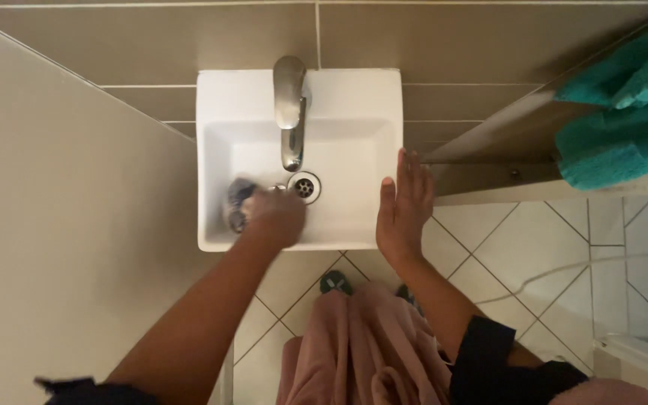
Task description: Scrubbing and wiping a bathroom sink and faucet with a cloth and cleaning detergent.
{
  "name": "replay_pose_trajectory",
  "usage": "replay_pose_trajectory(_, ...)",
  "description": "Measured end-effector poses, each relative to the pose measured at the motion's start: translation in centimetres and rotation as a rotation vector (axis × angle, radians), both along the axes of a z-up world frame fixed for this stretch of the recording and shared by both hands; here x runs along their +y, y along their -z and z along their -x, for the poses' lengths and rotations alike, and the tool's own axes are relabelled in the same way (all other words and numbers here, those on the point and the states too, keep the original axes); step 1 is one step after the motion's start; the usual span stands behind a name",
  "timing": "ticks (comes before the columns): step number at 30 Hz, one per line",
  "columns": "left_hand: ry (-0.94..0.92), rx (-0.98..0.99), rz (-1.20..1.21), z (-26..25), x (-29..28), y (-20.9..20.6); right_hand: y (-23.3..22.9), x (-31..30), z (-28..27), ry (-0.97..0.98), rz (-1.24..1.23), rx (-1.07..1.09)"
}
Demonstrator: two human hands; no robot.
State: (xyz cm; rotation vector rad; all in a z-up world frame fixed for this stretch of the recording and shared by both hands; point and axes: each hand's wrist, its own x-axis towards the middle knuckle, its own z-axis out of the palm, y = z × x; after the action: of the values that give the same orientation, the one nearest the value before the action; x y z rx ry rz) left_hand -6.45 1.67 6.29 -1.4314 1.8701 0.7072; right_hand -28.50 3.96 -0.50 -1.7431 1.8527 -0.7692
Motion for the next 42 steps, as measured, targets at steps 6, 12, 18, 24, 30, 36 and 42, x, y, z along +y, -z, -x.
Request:
replay_pose_trajectory(6, -0.722, 0.344, 0.383, -7.3, -0.2, 3.1, -1.7, 0.7, -1.4, -0.099, 0.202, 0.123)
replay_pose_trajectory(12, -1.150, 0.479, 1.154, -6.6, -0.6, 2.0, -2.0, 0.5, -1.5, -0.109, 0.174, 0.191)
replay_pose_trajectory(18, -1.173, 0.494, 1.272, -4.4, -3.9, 4.0, -2.0, 0.5, -1.4, -0.132, 0.213, 0.174)
replay_pose_trajectory(24, -1.024, 0.254, 1.261, -2.5, -2.9, 10.7, -2.2, 0.3, -1.5, -0.104, 0.164, 0.167)
replay_pose_trajectory(30, -0.888, -0.050, 0.833, -3.6, -4.5, 8.5, -1.4, 0.7, -1.1, -0.151, 0.209, 0.147)
replay_pose_trajectory(36, -0.618, -0.033, 0.553, -5.3, -4.8, 6.9, -1.7, 0.4, -1.2, -0.124, 0.155, 0.127)
replay_pose_trajectory(42, -0.553, -0.175, 0.296, -4.9, -1.9, 7.1, -1.7, 0.4, -1.1, -0.136, 0.195, 0.117)
